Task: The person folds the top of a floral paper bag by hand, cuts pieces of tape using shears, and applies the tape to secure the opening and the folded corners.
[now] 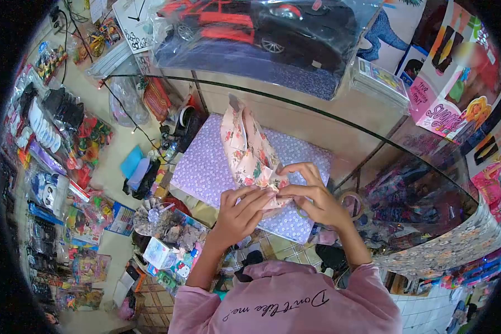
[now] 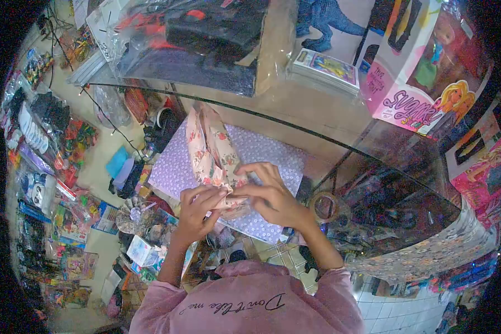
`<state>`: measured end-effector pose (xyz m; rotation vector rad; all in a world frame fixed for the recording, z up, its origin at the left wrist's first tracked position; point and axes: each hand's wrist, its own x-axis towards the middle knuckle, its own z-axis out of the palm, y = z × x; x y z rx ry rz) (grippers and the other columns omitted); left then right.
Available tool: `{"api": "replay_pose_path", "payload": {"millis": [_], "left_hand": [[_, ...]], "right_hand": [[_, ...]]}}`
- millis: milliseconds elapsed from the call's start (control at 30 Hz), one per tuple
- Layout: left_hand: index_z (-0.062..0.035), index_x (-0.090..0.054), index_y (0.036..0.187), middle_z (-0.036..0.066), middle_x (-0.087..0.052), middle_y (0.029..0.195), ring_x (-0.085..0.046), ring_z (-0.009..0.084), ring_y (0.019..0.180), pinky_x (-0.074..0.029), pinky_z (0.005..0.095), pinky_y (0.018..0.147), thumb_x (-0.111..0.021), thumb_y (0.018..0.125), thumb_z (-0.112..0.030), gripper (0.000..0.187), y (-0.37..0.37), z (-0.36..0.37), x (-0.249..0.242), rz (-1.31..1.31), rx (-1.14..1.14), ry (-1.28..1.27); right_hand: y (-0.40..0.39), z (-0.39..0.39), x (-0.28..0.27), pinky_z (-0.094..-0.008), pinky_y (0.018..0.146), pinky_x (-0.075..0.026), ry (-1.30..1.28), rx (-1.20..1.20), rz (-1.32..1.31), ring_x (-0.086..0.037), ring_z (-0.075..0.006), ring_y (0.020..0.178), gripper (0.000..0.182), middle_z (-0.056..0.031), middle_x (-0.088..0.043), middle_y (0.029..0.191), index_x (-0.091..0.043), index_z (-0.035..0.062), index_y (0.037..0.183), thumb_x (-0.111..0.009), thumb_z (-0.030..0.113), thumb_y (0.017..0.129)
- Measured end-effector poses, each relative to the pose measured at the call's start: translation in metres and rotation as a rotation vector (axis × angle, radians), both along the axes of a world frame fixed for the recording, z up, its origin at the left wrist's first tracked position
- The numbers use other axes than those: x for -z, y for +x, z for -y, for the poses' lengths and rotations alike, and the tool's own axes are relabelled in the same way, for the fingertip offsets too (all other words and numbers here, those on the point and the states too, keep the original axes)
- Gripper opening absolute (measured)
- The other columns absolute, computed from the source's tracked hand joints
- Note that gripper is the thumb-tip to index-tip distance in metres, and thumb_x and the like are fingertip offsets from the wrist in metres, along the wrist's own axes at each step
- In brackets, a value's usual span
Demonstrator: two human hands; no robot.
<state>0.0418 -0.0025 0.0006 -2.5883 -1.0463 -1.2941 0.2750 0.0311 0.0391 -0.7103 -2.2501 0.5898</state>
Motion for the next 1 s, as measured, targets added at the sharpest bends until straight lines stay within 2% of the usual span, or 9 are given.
{"api": "replay_pose_path", "payload": {"millis": [133, 333, 433, 633, 733, 833, 933, 1000], "left_hand": [[-0.0104, -0.058, 0.127, 0.002, -0.064, 0.117, -0.056, 0.021, 0.108, -0.038, 0.0368, 0.085, -0.067, 0.079, -0.008, 0.049, -0.002, 0.001, -0.002, -0.018, 0.001, -0.012], [-0.0074, -0.057, 0.124, 0.003, -0.064, 0.117, -0.056, 0.0217, 0.107, -0.037, 0.0372, 0.085, -0.072, 0.075, -0.01, 0.051, -0.001, 0.003, -0.007, 0.037, 0.005, -0.064], [-0.007, -0.057, 0.12, 0.004, -0.063, 0.116, -0.055, 0.0223, 0.107, -0.037, 0.0376, 0.085, -0.073, 0.074, -0.011, 0.049, -0.001, 0.001, -0.004, 0.062, 0.025, -0.065], [-0.0065, -0.057, 0.117, 0.005, -0.064, 0.114, -0.055, 0.024, 0.108, -0.036, 0.0383, 0.086, -0.072, 0.074, -0.01, 0.046, 0.0, 0.0, -0.002, 0.1, 0.037, -0.083], [-0.0065, -0.057, 0.117, 0.005, -0.064, 0.114, -0.054, 0.0242, 0.109, -0.036, 0.0385, 0.086, -0.072, 0.074, -0.009, 0.046, 0.002, -0.002, 0.001, 0.108, 0.036, -0.077], [-0.0073, -0.058, 0.117, 0.004, -0.064, 0.115, -0.053, 0.0238, 0.109, -0.036, 0.0385, 0.087, -0.072, 0.073, -0.008, 0.046, 0.001, -0.002, 0.004, 0.116, 0.038, -0.08], [-0.0087, -0.058, 0.117, 0.003, -0.064, 0.117, -0.053, 0.0234, 0.109, -0.036, 0.0385, 0.087, -0.072, 0.072, -0.008, 0.046, -0.001, -0.001, 0.008, 0.112, 0.033, -0.088], [-0.0095, -0.059, 0.117, 0.003, -0.064, 0.117, -0.053, 0.023, 0.11, -0.036, 0.0388, 0.088, -0.071, 0.072, -0.008, 0.046, -0.002, -0.001, 0.008, 0.11, 0.039, -0.084]], "right_hand": [[0.003, 0.004, 0.002, -0.0433, 0.108, -0.026, -0.083, -0.047, -0.019, -0.04, -0.0315, 0.125, 0.035, -0.0129, -0.048, 0.13, -0.068, 0.0084, 0.108, -0.058, 0.001, 0.076], [0.008, 0.004, 0.012, -0.0433, 0.11, -0.025, -0.426, -0.117, -0.283, -0.039, -0.0292, 0.13, 0.033, -0.0123, -0.047, 0.138, -0.064, 0.0078, 0.115, -0.06, 0.004, 0.082], [0.009, 0.003, 0.015, -0.0435, 0.109, -0.027, -0.28, -0.109, -0.193, -0.041, -0.0293, 0.129, 0.033, -0.0125, -0.048, 0.137, -0.063, 0.0077, 0.115, -0.06, 0.003, 0.082], [0.007, 0.002, 0.017, -0.0443, 0.108, -0.028, -0.218, -0.09, -0.139, -0.044, -0.03, 0.127, 0.032, -0.0125, -0.05, 0.135, -0.063, 0.0073, 0.114, -0.061, 0.005, 0.082], [0.006, 0.002, 0.016, -0.0451, 0.109, -0.027, -0.254, -0.063, -0.155, -0.045, -0.0289, 0.126, 0.034, -0.0121, -0.051, 0.132, -0.061, 0.0077, 0.117, -0.062, 0.007, 0.082], [0.003, 0.009, 0.017, -0.0459, 0.11, -0.026, -0.292, 0.037, -0.279, -0.047, -0.0274, 0.125, 0.038, -0.0106, -0.053, 0.132, -0.06, 0.0079, 0.12, -0.062, 0.009, 0.083], [0.005, 0.007, 0.0, -0.0468, 0.111, -0.024, -0.139, -0.01, -0.036, -0.049, -0.0264, 0.124, 0.039, -0.0086, -0.054, 0.132, -0.06, 0.0087, 0.122, -0.06, 0.007, 0.083], [0.006, 0.005, 0.0, -0.0473, 0.11, -0.026, -0.11, 0.002, -0.023, -0.053, -0.0267, 0.119, 0.038, -0.0082, -0.058, 0.128, -0.061, 0.0096, 0.121, -0.059, 0.005, 0.083]]}}
